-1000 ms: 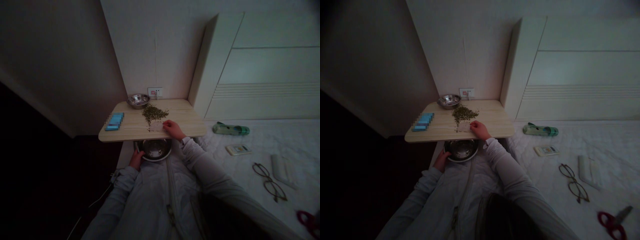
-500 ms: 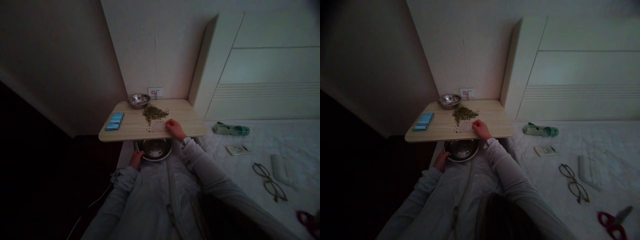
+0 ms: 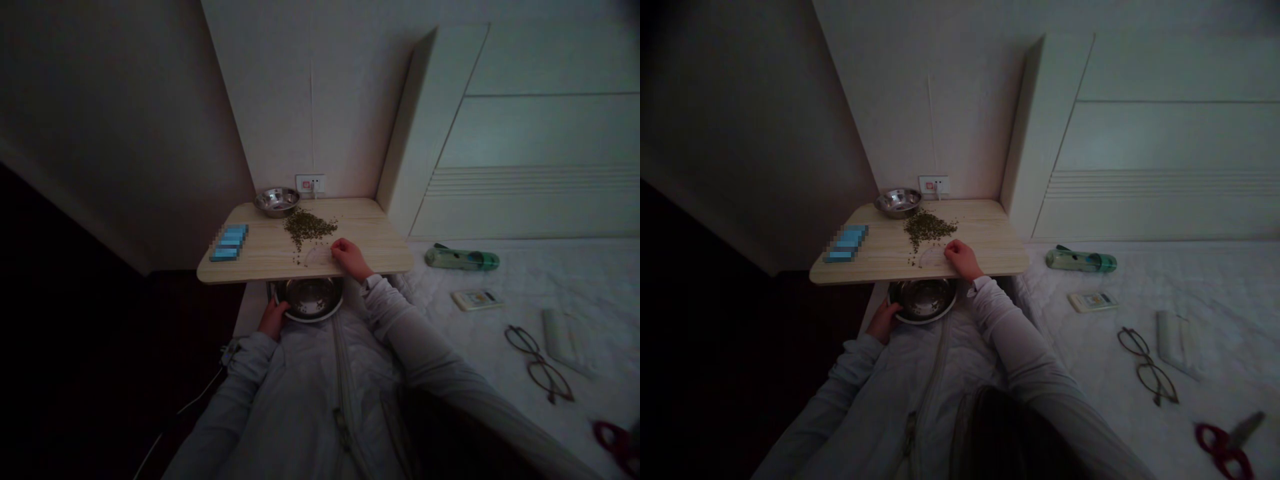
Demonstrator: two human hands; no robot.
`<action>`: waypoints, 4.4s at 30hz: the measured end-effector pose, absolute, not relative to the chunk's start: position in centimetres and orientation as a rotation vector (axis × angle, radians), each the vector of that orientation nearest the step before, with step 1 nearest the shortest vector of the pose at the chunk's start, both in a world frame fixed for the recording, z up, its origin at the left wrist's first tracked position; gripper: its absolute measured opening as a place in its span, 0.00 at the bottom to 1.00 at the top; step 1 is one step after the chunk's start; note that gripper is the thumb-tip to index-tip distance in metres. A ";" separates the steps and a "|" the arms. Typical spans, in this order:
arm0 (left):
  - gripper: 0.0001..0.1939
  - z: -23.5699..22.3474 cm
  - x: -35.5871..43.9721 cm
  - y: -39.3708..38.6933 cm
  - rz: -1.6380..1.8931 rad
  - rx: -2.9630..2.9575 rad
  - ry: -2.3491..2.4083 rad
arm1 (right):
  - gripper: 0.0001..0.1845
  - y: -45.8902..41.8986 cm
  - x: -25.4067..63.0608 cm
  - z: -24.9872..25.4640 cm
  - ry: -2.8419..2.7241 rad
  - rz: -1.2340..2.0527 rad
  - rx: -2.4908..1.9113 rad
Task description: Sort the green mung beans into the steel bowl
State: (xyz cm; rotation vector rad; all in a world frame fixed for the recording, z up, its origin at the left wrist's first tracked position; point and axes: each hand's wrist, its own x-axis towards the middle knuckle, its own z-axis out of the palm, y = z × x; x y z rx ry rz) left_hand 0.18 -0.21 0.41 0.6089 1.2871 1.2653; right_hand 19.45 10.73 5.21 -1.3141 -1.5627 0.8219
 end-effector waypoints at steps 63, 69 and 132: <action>0.18 0.3 0.1 -0.2 1.254 0.604 1.269 | 0.05 10.3 19.6 5.6 -1.570 0.827 -1.245; 0.19 0.5 0.2 -0.3 1.267 0.597 1.279 | 0.06 10.3 19.6 5.5 -1.588 0.866 -1.251; 0.19 -0.1 0.1 -0.1 1.273 0.598 1.245 | 0.10 10.2 19.0 5.5 -1.785 1.158 -1.067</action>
